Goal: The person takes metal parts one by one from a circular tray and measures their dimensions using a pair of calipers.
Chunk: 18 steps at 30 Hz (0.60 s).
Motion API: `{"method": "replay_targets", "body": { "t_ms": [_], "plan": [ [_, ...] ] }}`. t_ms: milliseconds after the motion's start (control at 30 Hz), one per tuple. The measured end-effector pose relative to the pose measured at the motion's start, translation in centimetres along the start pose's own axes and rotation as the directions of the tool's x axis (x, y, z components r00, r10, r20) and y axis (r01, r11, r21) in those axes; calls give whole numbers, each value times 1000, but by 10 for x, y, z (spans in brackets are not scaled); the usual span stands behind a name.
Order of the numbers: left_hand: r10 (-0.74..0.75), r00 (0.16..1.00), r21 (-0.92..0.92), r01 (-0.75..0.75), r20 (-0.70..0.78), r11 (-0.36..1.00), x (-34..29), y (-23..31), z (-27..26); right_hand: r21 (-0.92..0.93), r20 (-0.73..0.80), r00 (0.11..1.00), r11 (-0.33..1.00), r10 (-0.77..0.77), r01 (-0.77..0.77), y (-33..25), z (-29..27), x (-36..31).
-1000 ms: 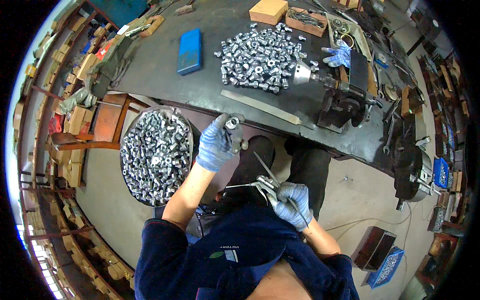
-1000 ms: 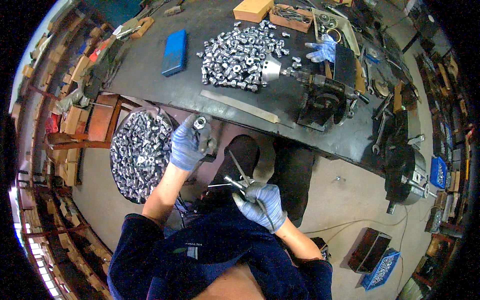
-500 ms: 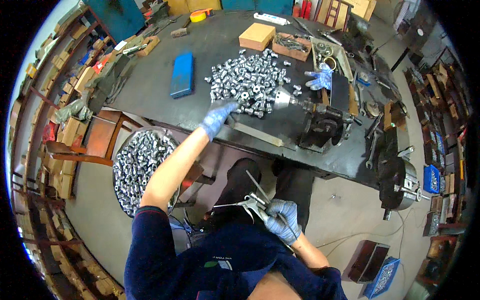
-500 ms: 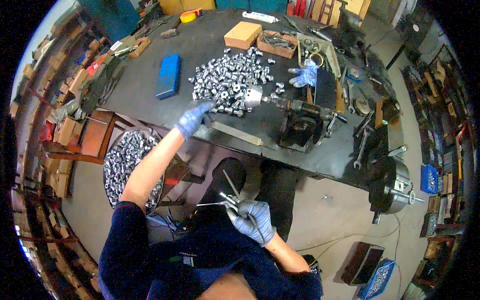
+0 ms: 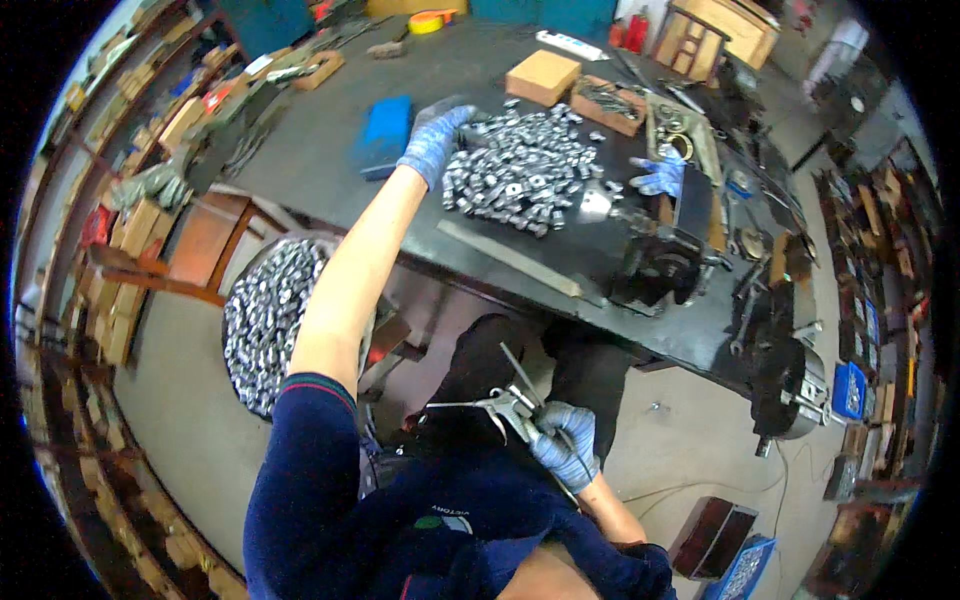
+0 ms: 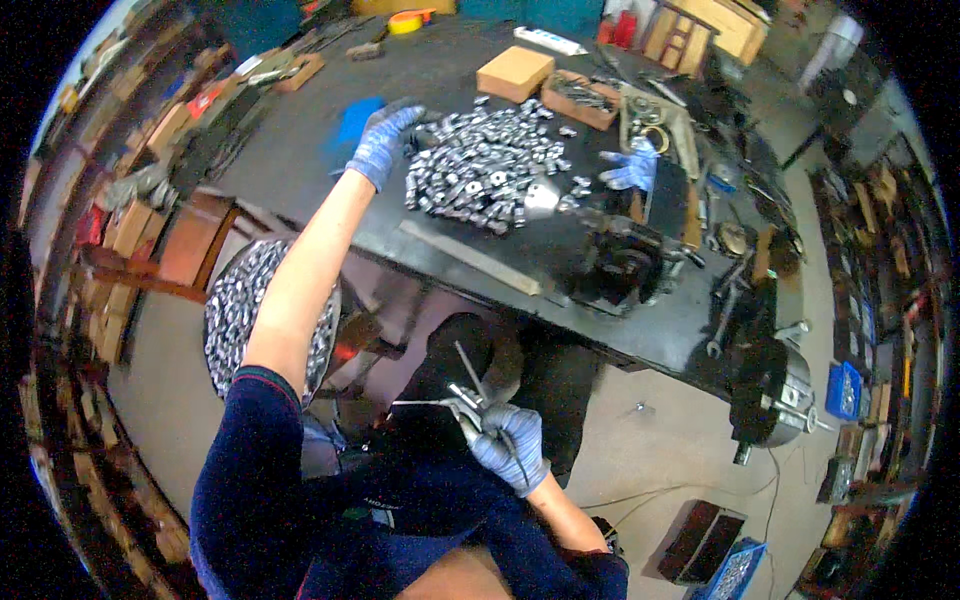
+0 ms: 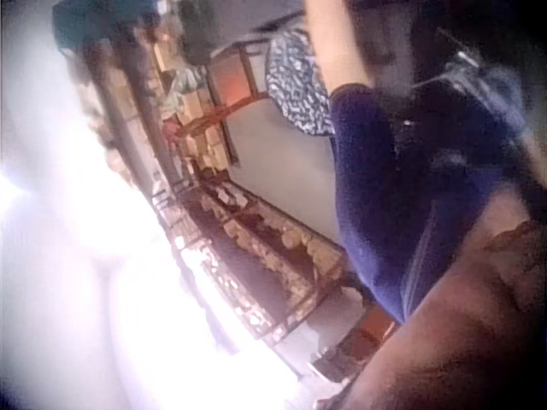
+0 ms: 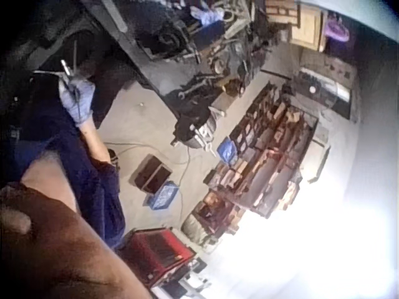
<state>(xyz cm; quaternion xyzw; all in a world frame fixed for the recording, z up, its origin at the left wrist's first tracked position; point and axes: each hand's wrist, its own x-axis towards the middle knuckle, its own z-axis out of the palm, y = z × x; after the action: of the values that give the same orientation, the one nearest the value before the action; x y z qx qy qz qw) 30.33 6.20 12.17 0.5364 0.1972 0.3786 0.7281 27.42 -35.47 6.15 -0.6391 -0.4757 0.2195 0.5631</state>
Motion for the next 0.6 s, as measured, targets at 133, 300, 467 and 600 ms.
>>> {"method": "replay_targets", "body": {
  "t_ms": [133,300,467,600],
  "plan": [
    [-35,999,346,29,10,938,-53,38,-33,-42,-18,1000,999,6,-7,6,9,-5],
    [12,1000,683,4,-19,730,-133,59,-126,-66,5,1000,997,28,-27,18,12,-9],
    [-136,990,985,-24,48,172,-200,16,-242,-74,76,997,997,35,-29,14,16,-2],
    [-403,898,952,52,-177,-302,-216,18,-216,-103,53,998,994,-23,29,11,21,2]
  ]
}}
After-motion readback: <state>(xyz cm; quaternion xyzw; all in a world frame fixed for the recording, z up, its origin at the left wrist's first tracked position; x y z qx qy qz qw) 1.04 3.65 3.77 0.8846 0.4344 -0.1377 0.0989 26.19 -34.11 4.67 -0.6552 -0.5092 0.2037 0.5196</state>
